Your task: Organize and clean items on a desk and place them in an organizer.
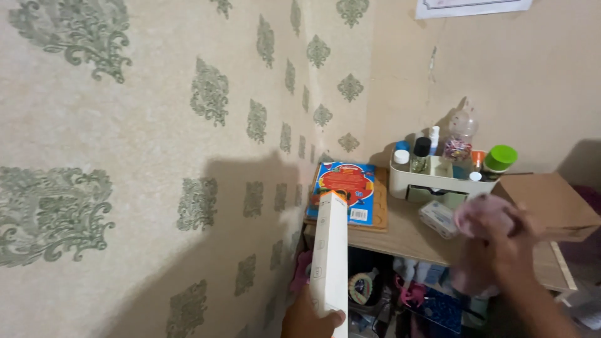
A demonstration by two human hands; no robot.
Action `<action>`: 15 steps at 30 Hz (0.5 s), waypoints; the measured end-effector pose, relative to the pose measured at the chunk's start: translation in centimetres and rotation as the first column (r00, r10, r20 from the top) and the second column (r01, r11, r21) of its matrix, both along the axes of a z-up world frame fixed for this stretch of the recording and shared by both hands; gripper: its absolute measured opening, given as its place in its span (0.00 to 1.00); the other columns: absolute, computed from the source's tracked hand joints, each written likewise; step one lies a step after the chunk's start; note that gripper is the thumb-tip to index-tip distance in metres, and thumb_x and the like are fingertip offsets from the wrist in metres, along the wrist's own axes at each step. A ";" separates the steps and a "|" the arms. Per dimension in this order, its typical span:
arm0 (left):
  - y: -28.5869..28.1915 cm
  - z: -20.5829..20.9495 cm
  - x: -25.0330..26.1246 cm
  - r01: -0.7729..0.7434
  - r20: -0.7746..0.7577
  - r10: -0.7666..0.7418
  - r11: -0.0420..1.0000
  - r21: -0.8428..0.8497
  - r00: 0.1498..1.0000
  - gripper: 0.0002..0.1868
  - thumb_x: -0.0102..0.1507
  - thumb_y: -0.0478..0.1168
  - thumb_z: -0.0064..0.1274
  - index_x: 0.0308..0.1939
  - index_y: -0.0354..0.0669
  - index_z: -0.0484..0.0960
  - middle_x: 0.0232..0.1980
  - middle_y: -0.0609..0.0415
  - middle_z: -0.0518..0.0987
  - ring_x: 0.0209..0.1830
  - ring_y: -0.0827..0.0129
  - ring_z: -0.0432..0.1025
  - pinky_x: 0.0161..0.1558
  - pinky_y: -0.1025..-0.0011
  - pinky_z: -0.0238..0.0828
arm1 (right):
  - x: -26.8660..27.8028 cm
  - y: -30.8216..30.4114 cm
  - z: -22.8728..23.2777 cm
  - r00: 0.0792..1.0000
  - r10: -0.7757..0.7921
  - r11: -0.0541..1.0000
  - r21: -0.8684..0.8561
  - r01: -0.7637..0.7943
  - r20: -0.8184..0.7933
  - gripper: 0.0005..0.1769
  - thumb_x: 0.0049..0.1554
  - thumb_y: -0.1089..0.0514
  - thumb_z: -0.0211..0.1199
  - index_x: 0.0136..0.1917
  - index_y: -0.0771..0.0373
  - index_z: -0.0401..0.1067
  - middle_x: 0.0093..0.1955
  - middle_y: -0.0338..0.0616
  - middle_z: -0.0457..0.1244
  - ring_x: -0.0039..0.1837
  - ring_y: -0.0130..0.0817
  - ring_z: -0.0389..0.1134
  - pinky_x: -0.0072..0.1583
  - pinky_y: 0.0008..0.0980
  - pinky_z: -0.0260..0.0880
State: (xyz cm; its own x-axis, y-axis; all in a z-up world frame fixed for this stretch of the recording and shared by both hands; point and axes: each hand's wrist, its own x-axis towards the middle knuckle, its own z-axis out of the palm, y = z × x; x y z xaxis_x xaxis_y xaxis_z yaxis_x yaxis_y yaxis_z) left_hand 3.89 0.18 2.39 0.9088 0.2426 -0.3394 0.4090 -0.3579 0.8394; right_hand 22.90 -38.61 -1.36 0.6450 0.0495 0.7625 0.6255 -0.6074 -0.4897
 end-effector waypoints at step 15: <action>-4.8 1.1 2.5 -0.016 0.122 0.181 0.615 -0.788 0.976 0.22 0.55 0.35 0.62 0.53 0.31 0.81 0.43 0.46 0.84 0.41 0.60 0.80 0.45 0.62 0.77 | -12.3 9.9 5.7 0.964 0.196 0.906 -0.343 -0.249 -0.180 0.24 0.54 0.53 0.65 0.64 0.51 0.74 0.70 0.49 0.63 0.72 0.51 0.63 0.68 0.45 0.63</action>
State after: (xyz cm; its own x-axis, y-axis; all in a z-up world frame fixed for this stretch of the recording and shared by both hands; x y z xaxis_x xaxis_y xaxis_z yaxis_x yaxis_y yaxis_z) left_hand 6.43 -4.62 3.50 0.9571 0.0538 -0.2848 0.2216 0.4978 0.8385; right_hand 10.62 -28.74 4.39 0.6826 0.4576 0.5699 0.7069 -0.6113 -0.3559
